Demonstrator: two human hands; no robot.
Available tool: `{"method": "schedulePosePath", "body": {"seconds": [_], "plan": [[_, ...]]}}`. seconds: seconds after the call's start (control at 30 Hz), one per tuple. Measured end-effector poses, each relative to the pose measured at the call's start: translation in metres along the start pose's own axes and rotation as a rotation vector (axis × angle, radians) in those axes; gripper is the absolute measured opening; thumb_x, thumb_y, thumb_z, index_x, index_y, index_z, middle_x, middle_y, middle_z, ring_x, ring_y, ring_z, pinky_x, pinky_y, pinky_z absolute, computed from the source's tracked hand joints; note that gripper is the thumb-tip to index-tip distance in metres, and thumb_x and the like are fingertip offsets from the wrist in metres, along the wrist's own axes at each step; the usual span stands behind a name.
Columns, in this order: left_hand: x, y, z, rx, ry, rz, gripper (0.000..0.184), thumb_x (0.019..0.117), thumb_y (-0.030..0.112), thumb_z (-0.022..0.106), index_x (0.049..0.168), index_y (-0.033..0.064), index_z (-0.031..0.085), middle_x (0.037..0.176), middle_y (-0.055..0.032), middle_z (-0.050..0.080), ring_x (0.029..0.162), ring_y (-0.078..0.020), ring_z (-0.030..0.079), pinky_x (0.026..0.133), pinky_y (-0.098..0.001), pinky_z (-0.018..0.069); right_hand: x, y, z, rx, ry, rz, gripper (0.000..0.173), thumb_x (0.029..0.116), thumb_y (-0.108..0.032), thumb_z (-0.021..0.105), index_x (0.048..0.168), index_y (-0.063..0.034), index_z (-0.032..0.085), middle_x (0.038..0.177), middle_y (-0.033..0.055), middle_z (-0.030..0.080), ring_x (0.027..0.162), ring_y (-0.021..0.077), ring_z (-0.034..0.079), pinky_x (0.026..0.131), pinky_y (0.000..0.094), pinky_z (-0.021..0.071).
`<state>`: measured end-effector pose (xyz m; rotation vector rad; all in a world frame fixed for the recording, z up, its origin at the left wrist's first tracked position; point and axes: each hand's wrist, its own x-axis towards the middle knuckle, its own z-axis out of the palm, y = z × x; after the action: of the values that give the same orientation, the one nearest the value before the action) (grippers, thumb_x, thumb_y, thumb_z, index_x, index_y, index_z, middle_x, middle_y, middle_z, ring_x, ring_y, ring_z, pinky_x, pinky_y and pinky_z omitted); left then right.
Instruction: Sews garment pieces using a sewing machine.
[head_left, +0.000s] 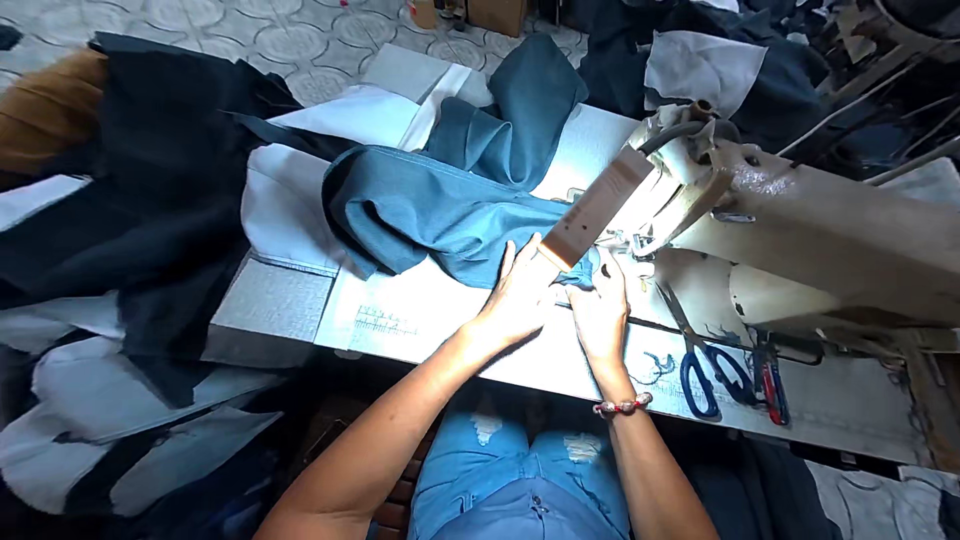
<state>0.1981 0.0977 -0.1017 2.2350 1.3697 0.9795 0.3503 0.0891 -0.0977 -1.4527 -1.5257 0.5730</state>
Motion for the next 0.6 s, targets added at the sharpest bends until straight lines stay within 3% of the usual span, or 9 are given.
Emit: {"method": "schedulePosePath", "body": {"seconds": [0.07,0.13,0.17,0.2,0.27,0.37,0.43,0.5,0.6], "plan": [[-0.006,0.006,0.003,0.073,0.012,0.063,0.063,0.0878,0.016,0.057,0.15,0.007,0.051,0.158,-0.0179,0.045,0.153,-0.0468,0.024,0.116,-0.0756,0.0133,-0.008,-0.005,0.002,0.121,0.038,-0.009,0.063,0.0868,-0.003,0.072,0.144,0.0083,0.048,0.119,0.0221,0.068,0.094,0.0145,0.067,0.084,0.0289,0.0552],[-0.007,0.009,0.007,0.151,0.028,0.124,0.069,0.0829,0.013,0.068,0.15,0.0112,0.052,0.156,-0.0222,0.045,0.151,-0.0511,0.026,0.113,-0.0789,0.0146,-0.022,-0.026,-0.004,0.405,0.041,0.181,0.053,0.0855,0.009,0.067,0.136,0.0111,0.05,0.103,0.0107,0.065,0.074,0.0028,0.059,0.068,0.0168,0.0512],[-0.006,0.008,0.008,0.179,0.062,0.167,0.064,0.0811,0.012,0.072,0.143,0.0107,0.059,0.151,-0.0222,0.051,0.148,-0.0523,0.032,0.112,-0.0801,0.0169,-0.027,-0.042,-0.01,0.587,0.031,0.385,0.043,0.0879,0.014,0.062,0.128,0.0055,0.049,0.084,0.0015,0.063,0.064,0.0011,0.059,0.061,0.0152,0.0521],[-0.004,0.006,0.009,0.202,0.108,0.219,0.051,0.081,0.012,0.074,0.131,0.0097,0.068,0.143,-0.0196,0.06,0.144,-0.0513,0.04,0.111,-0.0798,0.02,-0.031,-0.052,-0.019,0.74,0.011,0.568,0.033,0.0925,0.015,0.055,0.121,0.0006,0.048,0.072,0.0,0.06,0.057,0.0031,0.059,0.056,0.0166,0.0521],[0.0,0.004,0.008,0.257,0.159,0.31,0.021,0.0818,0.009,0.073,0.102,0.0103,0.077,0.126,-0.0113,0.072,0.135,-0.045,0.053,0.11,-0.0775,0.025,-0.035,-0.052,-0.03,0.817,-0.015,0.656,0.023,0.0969,0.013,0.049,0.115,-0.0016,0.047,0.07,0.0022,0.061,0.054,0.0056,0.059,0.053,0.0182,0.0517],[0.0,0.001,0.008,0.319,0.162,0.399,0.011,0.0853,0.012,0.07,0.092,0.0126,0.079,0.117,-0.0068,0.075,0.132,-0.0414,0.057,0.109,-0.0747,0.0295,-0.045,-0.02,-0.034,0.19,-0.051,0.086,0.029,0.0861,0.007,0.06,0.115,0.0101,0.06,0.092,0.0066,0.071,0.077,0.0046,0.065,0.069,0.018,0.053],[-0.003,0.003,0.009,0.314,0.141,0.42,0.013,0.0858,0.012,0.068,0.091,0.0121,0.079,0.118,-0.0058,0.076,0.135,-0.0407,0.055,0.11,-0.0742,0.0284,-0.042,-0.004,-0.031,-0.242,-0.025,-0.225,0.024,0.0867,-0.003,0.063,0.107,0.0031,0.075,0.097,0.0161,0.073,0.091,0.029,0.07,0.08,0.0408,0.0564],[-0.004,0.004,0.009,0.318,0.115,0.427,0.011,0.0852,0.011,0.068,0.088,0.0117,0.079,0.116,-0.0044,0.076,0.135,-0.0387,0.055,0.11,-0.0731,0.0287,-0.038,0.005,-0.026,-0.43,0.004,-0.361,0.022,0.0882,-0.007,0.062,0.103,-0.0041,0.078,0.096,0.0171,0.072,0.092,0.0379,0.069,0.077,0.0484,0.0548],[-0.006,0.004,0.008,0.342,0.06,0.404,0.009,0.0852,0.018,0.071,0.087,0.0121,0.078,0.112,-0.0047,0.077,0.131,-0.0394,0.058,0.109,-0.0767,0.0272,-0.039,0.013,-0.024,-0.484,0.015,-0.422,0.02,0.0867,-0.006,0.061,0.096,-0.0067,0.08,0.094,0.0134,0.073,0.09,0.0349,0.069,0.074,0.0472,0.052]]}}
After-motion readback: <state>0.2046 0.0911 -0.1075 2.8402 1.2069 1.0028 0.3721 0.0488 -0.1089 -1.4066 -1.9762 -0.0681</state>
